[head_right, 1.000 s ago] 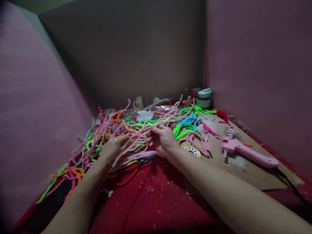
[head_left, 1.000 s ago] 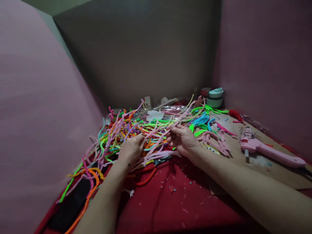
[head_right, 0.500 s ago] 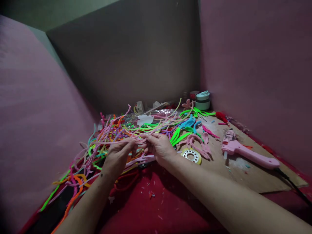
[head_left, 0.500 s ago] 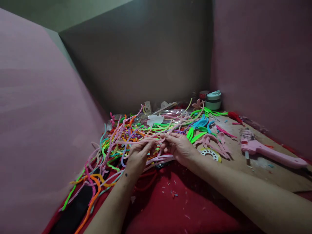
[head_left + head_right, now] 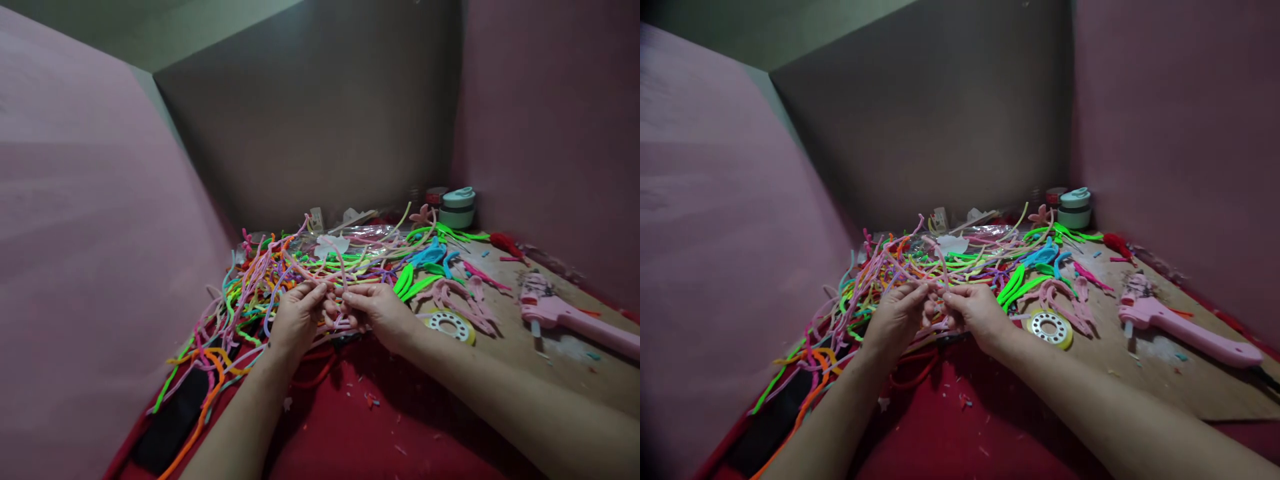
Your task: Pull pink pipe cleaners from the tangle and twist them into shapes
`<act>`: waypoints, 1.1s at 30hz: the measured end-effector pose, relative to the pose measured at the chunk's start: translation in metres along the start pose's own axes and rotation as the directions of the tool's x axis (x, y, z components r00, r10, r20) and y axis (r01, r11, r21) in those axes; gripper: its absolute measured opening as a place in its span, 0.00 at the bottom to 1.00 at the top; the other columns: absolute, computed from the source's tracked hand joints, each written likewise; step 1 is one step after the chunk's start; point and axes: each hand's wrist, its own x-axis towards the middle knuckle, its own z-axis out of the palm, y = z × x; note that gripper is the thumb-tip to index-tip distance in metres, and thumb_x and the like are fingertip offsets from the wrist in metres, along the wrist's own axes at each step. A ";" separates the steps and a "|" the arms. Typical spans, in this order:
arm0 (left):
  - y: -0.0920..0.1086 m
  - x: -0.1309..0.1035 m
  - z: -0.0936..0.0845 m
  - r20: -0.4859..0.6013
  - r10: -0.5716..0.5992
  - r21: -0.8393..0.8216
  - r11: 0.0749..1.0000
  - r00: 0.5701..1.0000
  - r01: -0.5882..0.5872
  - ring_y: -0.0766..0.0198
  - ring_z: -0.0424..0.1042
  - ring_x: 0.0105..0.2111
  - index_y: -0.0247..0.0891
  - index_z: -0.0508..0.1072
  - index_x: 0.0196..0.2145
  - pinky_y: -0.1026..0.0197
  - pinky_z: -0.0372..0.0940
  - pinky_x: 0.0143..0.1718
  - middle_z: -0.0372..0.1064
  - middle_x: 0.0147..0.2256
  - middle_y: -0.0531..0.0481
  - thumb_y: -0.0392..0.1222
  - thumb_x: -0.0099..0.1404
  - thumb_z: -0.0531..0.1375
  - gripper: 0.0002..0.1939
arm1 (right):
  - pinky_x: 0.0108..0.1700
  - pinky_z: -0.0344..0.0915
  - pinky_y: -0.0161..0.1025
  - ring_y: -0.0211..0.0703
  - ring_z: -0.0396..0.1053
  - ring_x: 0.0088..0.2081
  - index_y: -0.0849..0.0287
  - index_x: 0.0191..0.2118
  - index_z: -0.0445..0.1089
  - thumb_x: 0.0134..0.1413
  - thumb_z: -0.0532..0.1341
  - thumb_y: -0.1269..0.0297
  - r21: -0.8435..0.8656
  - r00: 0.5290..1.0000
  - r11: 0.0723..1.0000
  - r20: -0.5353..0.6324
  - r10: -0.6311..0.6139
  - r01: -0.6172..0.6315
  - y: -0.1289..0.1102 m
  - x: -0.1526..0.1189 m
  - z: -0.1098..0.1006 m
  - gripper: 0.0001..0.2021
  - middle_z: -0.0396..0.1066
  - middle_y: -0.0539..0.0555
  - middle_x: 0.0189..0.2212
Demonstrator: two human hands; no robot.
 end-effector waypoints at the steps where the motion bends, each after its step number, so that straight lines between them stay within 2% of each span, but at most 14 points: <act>1: 0.000 0.000 0.001 -0.004 0.011 -0.024 1.000 1.000 -0.011 0.71 0.65 0.15 0.30 0.72 0.31 0.69 0.61 0.15 0.68 0.19 0.51 0.41 0.54 0.62 0.11 | 0.15 0.50 0.28 0.28 0.57 0.15 0.65 0.25 0.69 0.42 0.62 0.61 -0.036 1.000 0.999 -0.002 -0.004 0.003 0.000 -0.001 0.001 0.10 0.63 0.48 0.16; 6: 0.000 -0.002 0.006 -0.012 0.037 -0.065 0.997 0.999 -0.038 0.70 0.66 0.16 0.30 0.72 0.35 0.69 0.62 0.17 0.67 0.18 0.52 0.42 0.53 0.62 0.13 | 0.15 0.48 0.28 0.28 0.54 0.15 0.64 0.25 0.70 0.45 0.59 0.61 -0.146 0.998 0.989 0.057 0.011 -0.002 0.000 -0.003 0.002 0.10 0.63 0.48 0.16; 10: 0.001 -0.006 0.009 0.002 -0.002 0.017 1.000 1.000 0.002 0.71 0.64 0.15 0.32 0.71 0.40 0.68 0.61 0.16 0.66 0.17 0.54 0.43 0.53 0.63 0.17 | 0.15 0.47 0.28 0.28 0.52 0.13 0.63 0.23 0.69 0.45 0.58 0.61 -0.226 0.996 0.974 0.071 0.052 -0.035 -0.001 -0.005 0.004 0.10 0.60 0.46 0.12; 14: 0.002 -0.008 0.009 -0.007 -0.005 0.069 0.998 1.000 0.005 0.73 0.61 0.13 0.30 0.74 0.35 0.70 0.58 0.15 0.63 0.14 0.56 0.44 0.53 0.63 0.14 | 0.14 0.49 0.29 0.29 0.52 0.12 0.64 0.22 0.69 0.44 0.58 0.63 -0.305 0.989 0.950 0.113 0.099 -0.060 -0.004 -0.007 0.006 0.09 0.58 0.46 0.10; 18: 0.001 -0.007 0.008 0.002 -0.007 0.036 0.999 1.000 0.007 0.70 0.63 0.13 0.31 0.74 0.33 0.69 0.58 0.14 0.63 0.13 0.56 0.43 0.53 0.63 0.13 | 0.14 0.51 0.28 0.30 0.56 0.14 0.64 0.24 0.69 0.46 0.58 0.59 -0.209 0.981 0.975 0.154 0.114 -0.080 -0.005 -0.007 0.005 0.13 0.60 0.47 0.14; 21: 0.001 -0.006 0.008 -0.002 0.014 -0.005 1.000 1.000 -0.014 0.71 0.62 0.13 0.31 0.73 0.32 0.69 0.58 0.14 0.63 0.14 0.56 0.42 0.54 0.62 0.11 | 0.14 0.53 0.28 0.30 0.58 0.15 0.64 0.23 0.69 0.43 0.61 0.58 -0.123 0.982 0.987 0.139 0.125 -0.108 -0.004 -0.006 0.002 0.12 0.61 0.47 0.15; 28: 0.002 -0.007 0.013 -0.001 0.039 -0.050 0.998 0.999 -0.039 0.72 0.62 0.12 0.31 0.72 0.24 0.69 0.58 0.14 0.63 0.14 0.56 0.40 0.52 0.64 0.08 | 0.13 0.55 0.29 0.29 0.56 0.14 0.64 0.21 0.69 0.42 0.63 0.59 -0.152 0.976 0.978 0.145 0.162 -0.140 -0.003 -0.004 0.000 0.12 0.61 0.48 0.14; 33: 0.003 -0.007 0.010 0.018 -0.009 -0.078 0.997 1.000 0.011 0.69 0.65 0.14 0.32 0.72 0.27 0.67 0.62 0.16 0.64 0.15 0.56 0.41 0.51 0.64 0.09 | 0.13 0.56 0.28 0.31 0.62 0.16 0.63 0.23 0.66 0.44 0.63 0.56 -0.105 0.958 0.978 0.205 0.199 -0.181 -0.002 -0.005 0.004 0.14 0.64 0.48 0.18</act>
